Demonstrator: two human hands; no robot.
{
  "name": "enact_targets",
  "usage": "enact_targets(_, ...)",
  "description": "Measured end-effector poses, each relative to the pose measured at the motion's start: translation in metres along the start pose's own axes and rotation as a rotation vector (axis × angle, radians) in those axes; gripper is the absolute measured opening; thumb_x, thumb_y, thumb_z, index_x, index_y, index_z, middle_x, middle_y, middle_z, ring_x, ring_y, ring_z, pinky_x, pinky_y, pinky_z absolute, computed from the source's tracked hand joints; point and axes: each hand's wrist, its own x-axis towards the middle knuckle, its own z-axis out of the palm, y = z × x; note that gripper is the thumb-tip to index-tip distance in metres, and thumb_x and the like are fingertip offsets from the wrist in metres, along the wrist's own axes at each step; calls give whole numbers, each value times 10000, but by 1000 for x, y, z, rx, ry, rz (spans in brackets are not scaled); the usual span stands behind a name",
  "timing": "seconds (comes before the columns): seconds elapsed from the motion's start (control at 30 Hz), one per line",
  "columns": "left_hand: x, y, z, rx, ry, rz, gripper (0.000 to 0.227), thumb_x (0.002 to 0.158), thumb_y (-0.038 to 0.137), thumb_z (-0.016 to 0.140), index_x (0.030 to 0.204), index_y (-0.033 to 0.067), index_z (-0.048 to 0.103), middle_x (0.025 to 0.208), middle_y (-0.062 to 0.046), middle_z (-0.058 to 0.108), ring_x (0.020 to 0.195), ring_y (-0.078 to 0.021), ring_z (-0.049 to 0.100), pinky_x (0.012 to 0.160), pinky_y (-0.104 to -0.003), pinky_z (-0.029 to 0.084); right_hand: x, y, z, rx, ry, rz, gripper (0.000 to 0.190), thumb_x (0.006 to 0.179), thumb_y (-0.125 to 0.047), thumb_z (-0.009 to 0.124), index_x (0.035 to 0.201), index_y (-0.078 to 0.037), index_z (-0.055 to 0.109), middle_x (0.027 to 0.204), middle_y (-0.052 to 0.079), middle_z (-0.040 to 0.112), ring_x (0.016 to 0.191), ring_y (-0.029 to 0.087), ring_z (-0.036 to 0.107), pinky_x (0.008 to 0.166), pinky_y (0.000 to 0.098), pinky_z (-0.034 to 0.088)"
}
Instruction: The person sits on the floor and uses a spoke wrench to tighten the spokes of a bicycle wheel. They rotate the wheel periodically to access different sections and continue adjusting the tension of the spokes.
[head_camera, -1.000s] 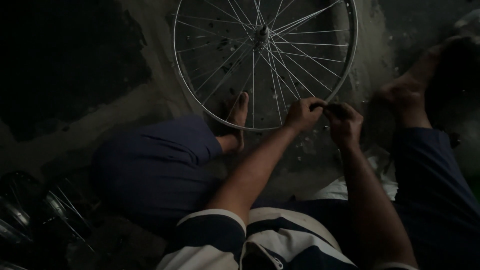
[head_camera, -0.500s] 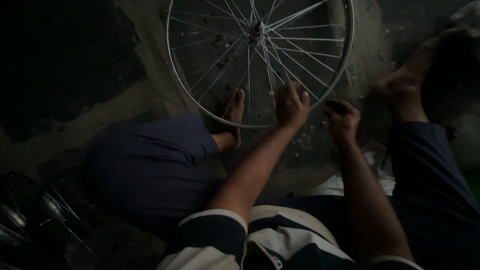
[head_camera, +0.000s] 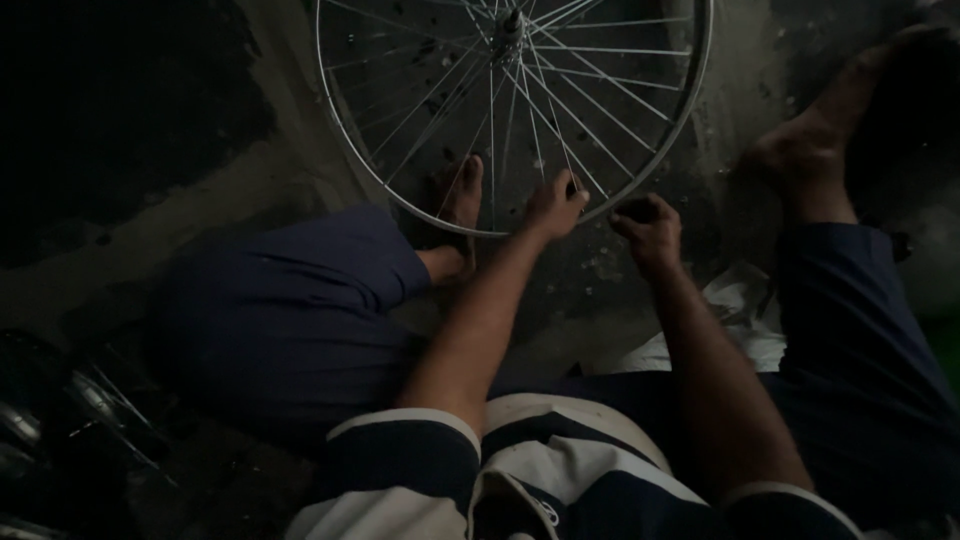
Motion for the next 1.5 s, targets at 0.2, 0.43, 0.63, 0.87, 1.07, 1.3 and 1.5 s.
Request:
enact_targets(0.2, 10, -23, 14, -205, 7, 304, 328, 938, 272, 675, 1175, 59, 594, 1110, -151, 716, 1015, -314, 740, 836, -449, 581, -17, 5, 14, -25, -75, -175, 238, 885, 96, 724, 1048, -34, 608, 1025, 89, 687, 969, 206, 704, 869, 380, 635)
enact_targets(0.43, 8, -7, 23, -148, 109, 293, 322, 964, 251, 671, 1202, 58, 572, 1081, -136, 707, 992, -292, 717, 818, -442, 569, -23, -4, 16, 287, -188, -285, 223, 931, 132, 658, 1062, -37, 595, 1034, 86, 661, 1005, 198, 702, 929, 396, 631)
enact_targets(0.63, 4, 4, 18, -174, 51, 184, 293, 978, 259, 633, 1205, 86, 566, 1038, -96, 728, 947, -238, 740, 803, -416, 585, -26, -9, 18, 138, -128, -242, 195, 933, 101, 644, 1066, -36, 608, 1051, 92, 689, 1010, 204, 720, 927, 395, 641)
enact_targets(0.87, 1, 0, 16, -269, 46, 264, 252, 975, 236, 637, 1151, 65, 576, 971, -105, 733, 882, -229, 745, 766, -411, 586, -27, -4, 23, -70, 20, -254, 201, 911, 92, 711, 1042, -3, 593, 1006, 112, 658, 970, 214, 681, 901, 406, 630)
enact_targets(1.07, 7, -4, 21, -246, 81, 291, 241, 970, 221, 658, 1128, 56, 580, 974, -123, 725, 893, -250, 731, 765, -420, 571, -23, 10, 20, 73, -12, -262, 158, 938, 60, 655, 1046, -40, 598, 1004, 81, 666, 974, 186, 705, 910, 381, 650)
enact_targets(1.3, 12, -10, 15, -359, 27, 441, 349, 874, 215, 737, 1140, 61, 569, 1033, -101, 746, 982, -244, 731, 814, -403, 572, -22, 3, 18, 167, -98, -238, 78, 992, 5, 653, 1064, -24, 657, 1032, 105, 707, 956, 207, 712, 871, 354, 621)
enact_targets(1.5, 3, -3, -4, -86, 176, 316, 411, 912, 295, 793, 1176, 65, 578, 1012, -99, 724, 927, -227, 724, 778, -386, 567, -28, -24, 29, -240, -37, -292, 168, 905, -18, 778, 1057, 16, 713, 1060, 124, 762, 975, 207, 740, 871, 342, 623)
